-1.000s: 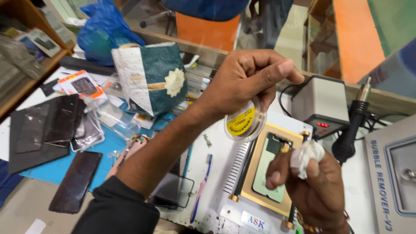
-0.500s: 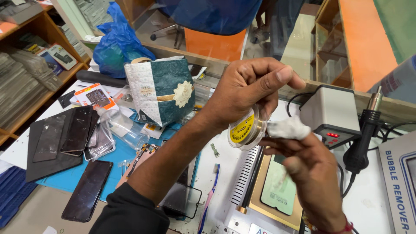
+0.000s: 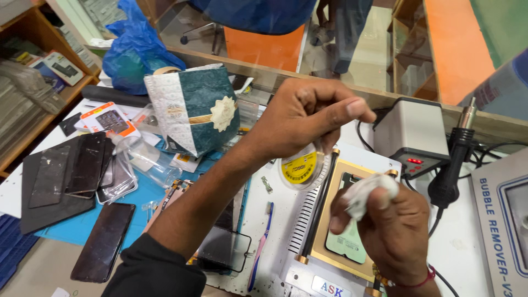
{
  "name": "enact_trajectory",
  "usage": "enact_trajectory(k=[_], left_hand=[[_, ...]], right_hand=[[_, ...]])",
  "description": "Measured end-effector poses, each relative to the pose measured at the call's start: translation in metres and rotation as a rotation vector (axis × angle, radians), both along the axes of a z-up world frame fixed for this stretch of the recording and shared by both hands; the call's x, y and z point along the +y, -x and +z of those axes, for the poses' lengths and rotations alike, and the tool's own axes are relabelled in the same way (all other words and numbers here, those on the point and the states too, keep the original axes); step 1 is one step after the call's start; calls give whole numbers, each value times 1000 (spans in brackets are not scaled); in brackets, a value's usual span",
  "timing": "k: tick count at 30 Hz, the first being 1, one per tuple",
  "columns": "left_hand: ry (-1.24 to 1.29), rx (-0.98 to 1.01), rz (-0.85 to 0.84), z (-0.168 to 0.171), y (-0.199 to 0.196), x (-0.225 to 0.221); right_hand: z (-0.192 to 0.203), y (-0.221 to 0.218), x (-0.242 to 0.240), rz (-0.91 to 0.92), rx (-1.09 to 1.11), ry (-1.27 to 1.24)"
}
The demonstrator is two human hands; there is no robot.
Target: The person handles a smartphone screen assembly clamped in a repair jig, wipes the screen with a white cloth, and points to a nearby flex cable. The person then removes the screen from the jig and continues wiping it.
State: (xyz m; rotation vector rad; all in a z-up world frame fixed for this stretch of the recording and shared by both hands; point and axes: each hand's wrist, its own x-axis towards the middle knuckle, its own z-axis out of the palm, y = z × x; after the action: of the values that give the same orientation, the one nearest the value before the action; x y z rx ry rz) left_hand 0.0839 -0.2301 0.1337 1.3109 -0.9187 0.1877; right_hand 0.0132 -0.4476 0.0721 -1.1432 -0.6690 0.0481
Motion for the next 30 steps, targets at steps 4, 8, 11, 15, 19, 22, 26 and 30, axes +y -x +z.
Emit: enact_trajectory(k=[4,8,11,15,19,22,26,30], left_hand=[[-54,40,-10,-6,8,1],[-154,80,2,-9,15,2],[-243,121,23,-10,20,2],[-313,38,20,-11,24,1],[-340,76,-18,-11,30,0],[-345,-2,3,-8,34,3],[-403,-106,104,-1,30,10],[-449,-133,95,0,22,18]], right_hand=[[-3,0,1,-128,-147,-124],[-1,-2,-2,-64,-135,-201],[2,-1,-5,-1,-17,-366],[7,-5,-5,-174,-97,-334],[7,-12,-2,-694,-383,130],[8,-19,-7,-797,-641,514],[6,-19,-23,-505,-630,687],[-6,-7,-30,-13,-501,535]])
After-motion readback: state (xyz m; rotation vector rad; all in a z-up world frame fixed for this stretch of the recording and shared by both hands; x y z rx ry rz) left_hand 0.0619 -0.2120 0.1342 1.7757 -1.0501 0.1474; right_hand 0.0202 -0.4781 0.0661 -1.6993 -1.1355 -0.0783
